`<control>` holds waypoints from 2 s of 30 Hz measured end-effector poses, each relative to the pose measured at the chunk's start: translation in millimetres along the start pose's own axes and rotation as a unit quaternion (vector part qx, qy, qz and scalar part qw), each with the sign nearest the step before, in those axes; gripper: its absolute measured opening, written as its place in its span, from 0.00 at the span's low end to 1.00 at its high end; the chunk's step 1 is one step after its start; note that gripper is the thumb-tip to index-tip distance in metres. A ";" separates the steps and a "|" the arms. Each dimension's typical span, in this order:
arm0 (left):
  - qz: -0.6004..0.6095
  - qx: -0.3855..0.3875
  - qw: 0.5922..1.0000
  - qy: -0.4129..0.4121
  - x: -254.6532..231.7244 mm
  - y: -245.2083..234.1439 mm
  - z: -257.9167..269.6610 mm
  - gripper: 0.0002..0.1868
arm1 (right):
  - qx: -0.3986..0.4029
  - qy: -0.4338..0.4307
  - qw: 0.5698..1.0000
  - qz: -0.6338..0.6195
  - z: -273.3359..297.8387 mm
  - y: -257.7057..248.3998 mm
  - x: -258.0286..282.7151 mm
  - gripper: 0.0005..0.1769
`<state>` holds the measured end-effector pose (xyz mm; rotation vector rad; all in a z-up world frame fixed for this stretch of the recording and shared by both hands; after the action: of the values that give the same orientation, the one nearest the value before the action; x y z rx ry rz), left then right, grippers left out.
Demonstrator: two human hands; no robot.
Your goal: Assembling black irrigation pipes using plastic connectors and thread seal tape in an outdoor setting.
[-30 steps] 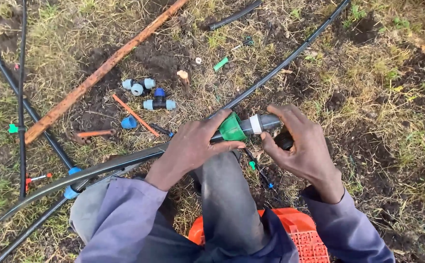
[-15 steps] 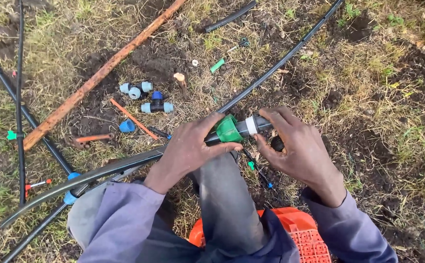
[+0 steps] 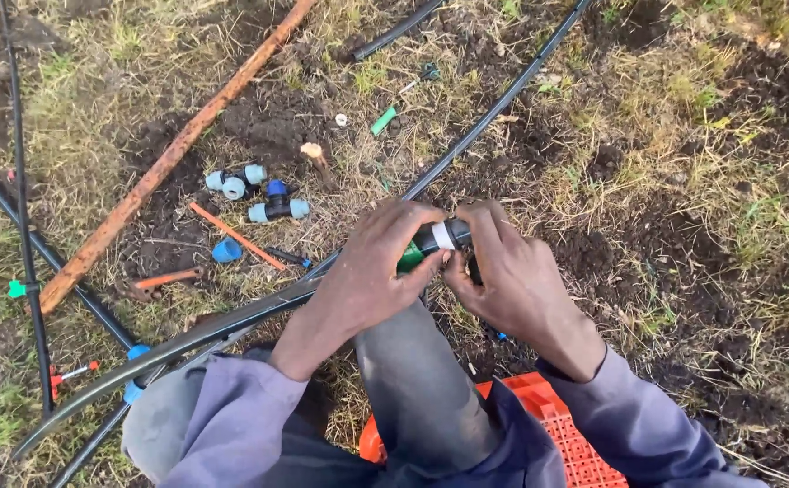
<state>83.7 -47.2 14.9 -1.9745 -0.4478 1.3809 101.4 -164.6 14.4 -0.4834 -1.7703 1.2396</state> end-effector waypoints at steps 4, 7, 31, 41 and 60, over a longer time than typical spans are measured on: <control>0.062 -0.004 0.998 -0.011 -2.3 -7.2 -3.1 0.19 | -0.004 -0.016 1.000 -0.025 1.7 -8.0 6.6 0.23; 0.080 0.001 0.997 -0.003 -6.6 -13.1 -4.9 0.16 | 0.007 -0.033 0.999 -0.036 2.4 -9.1 8.8 0.24; 0.247 0.029 0.965 -0.082 31.8 -2.9 -3.3 0.13 | 0.023 0.005 0.999 0.030 -5.3 8.6 11.7 0.24; 0.268 0.018 0.959 -0.090 41.0 1.6 -11.6 0.10 | 0.001 0.003 0.999 0.034 -2.0 24.1 3.9 0.22; 0.389 0.145 0.903 -0.112 64.5 37.9 -37.5 0.11 | -0.023 -0.010 1.000 -0.019 -2.1 24.4 -0.5 0.20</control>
<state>139.0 -46.6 -47.9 -1.8048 0.5015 2.0243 99.3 -153.5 -7.4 -0.4637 -1.8200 1.1826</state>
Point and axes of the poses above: each hand's wrist, its own z-axis away from the middle knuckle, its own y-axis out of the palm, x = y × z, the point moved 9 cm from there along -z, towards the middle knuckle, and after that the axes turned 5 degrees about -z, right-handed, at the moved point
